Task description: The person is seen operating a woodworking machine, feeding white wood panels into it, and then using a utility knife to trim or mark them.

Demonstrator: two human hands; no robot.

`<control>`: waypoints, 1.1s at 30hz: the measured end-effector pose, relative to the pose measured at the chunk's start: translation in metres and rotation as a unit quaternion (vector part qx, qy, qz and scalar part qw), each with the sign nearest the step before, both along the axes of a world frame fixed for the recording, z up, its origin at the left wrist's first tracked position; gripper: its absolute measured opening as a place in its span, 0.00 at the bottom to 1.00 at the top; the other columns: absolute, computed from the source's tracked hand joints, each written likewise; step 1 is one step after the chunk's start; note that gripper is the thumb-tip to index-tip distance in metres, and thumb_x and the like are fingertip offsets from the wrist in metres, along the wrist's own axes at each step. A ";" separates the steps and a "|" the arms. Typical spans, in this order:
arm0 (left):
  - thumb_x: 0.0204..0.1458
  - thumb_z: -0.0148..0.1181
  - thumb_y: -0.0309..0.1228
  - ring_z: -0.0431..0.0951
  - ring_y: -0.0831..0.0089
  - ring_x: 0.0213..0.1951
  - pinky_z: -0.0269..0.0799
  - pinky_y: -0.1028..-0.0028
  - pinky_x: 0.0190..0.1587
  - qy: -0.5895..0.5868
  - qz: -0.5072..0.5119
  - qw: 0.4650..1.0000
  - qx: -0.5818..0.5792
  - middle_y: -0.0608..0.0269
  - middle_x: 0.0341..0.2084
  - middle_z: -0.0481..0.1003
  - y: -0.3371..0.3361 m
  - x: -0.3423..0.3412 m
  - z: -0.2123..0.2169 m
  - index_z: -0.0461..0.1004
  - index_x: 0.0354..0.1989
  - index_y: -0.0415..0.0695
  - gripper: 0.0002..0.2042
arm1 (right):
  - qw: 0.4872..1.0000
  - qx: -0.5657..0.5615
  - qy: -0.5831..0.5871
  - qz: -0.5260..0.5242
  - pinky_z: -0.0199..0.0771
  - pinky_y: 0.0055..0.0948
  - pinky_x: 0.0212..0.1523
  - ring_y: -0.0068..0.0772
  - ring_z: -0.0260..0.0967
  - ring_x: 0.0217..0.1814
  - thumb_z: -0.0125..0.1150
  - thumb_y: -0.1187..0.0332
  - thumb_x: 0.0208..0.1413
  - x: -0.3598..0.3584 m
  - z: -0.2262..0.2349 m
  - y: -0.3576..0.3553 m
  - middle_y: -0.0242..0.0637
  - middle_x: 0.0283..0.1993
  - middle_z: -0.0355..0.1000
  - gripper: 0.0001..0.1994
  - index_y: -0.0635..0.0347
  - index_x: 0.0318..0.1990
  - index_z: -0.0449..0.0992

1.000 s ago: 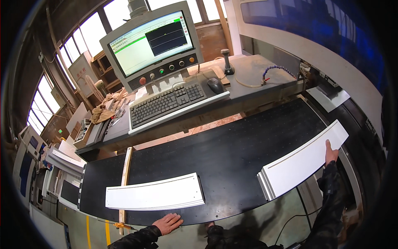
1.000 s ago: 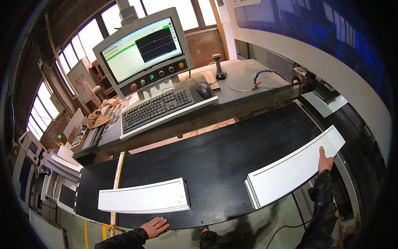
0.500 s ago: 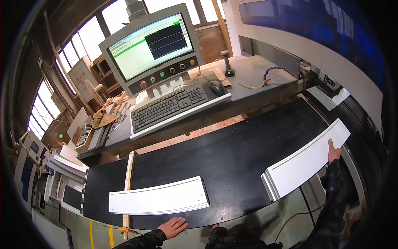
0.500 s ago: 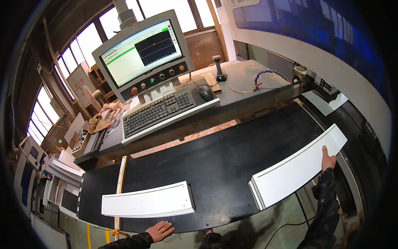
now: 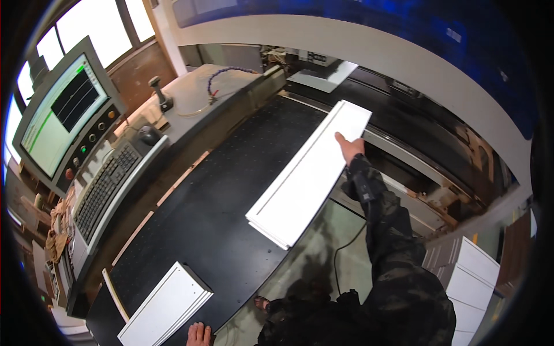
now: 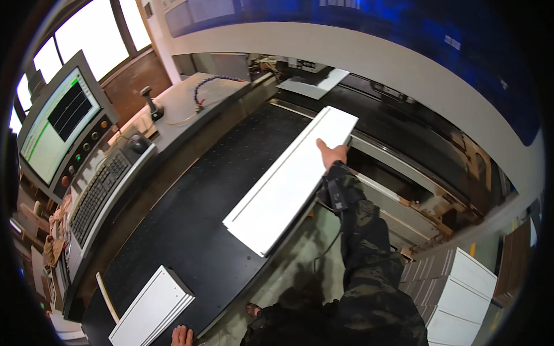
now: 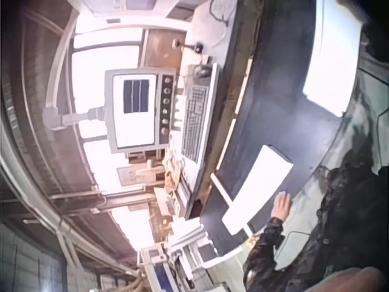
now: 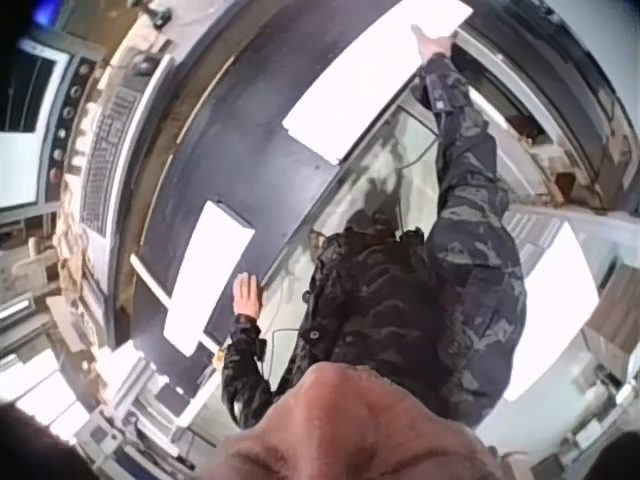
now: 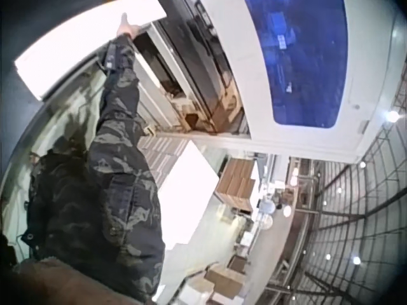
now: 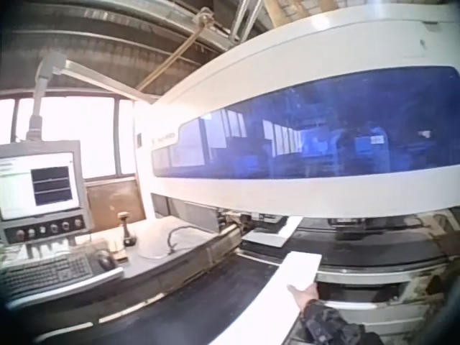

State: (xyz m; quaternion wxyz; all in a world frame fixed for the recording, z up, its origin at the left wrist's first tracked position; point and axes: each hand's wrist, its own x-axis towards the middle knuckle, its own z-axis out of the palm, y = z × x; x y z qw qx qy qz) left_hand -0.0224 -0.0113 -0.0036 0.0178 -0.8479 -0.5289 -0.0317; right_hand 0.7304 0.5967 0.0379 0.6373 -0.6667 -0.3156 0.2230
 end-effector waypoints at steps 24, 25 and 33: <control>0.67 0.65 0.34 0.65 0.32 0.77 0.62 0.41 0.80 0.031 -0.004 0.999 0.022 0.37 0.75 0.69 0.002 0.003 0.003 0.71 0.75 0.38 0.29 | 0.996 -0.088 0.014 0.031 0.82 0.40 0.67 0.50 0.83 0.62 0.88 0.51 0.55 -0.032 0.045 -0.037 0.62 0.63 0.81 0.45 0.85 0.65 0.72; 0.67 0.65 0.35 0.66 0.33 0.77 0.62 0.41 0.80 0.036 -0.002 0.999 0.019 0.37 0.75 0.69 0.002 0.002 0.003 0.72 0.75 0.38 0.29 | 0.995 -0.087 0.014 0.034 0.82 0.40 0.67 0.50 0.83 0.62 0.88 0.51 0.55 -0.033 0.045 -0.035 0.62 0.63 0.81 0.46 0.85 0.65 0.72; 0.69 0.65 0.38 0.68 0.35 0.76 0.61 0.41 0.80 0.035 0.003 0.999 0.009 0.37 0.73 0.72 0.002 0.003 0.009 0.73 0.74 0.38 0.28 | 0.995 -0.087 0.013 0.052 0.81 0.40 0.68 0.51 0.83 0.63 0.88 0.50 0.53 -0.031 0.046 -0.038 0.63 0.64 0.81 0.47 0.84 0.66 0.71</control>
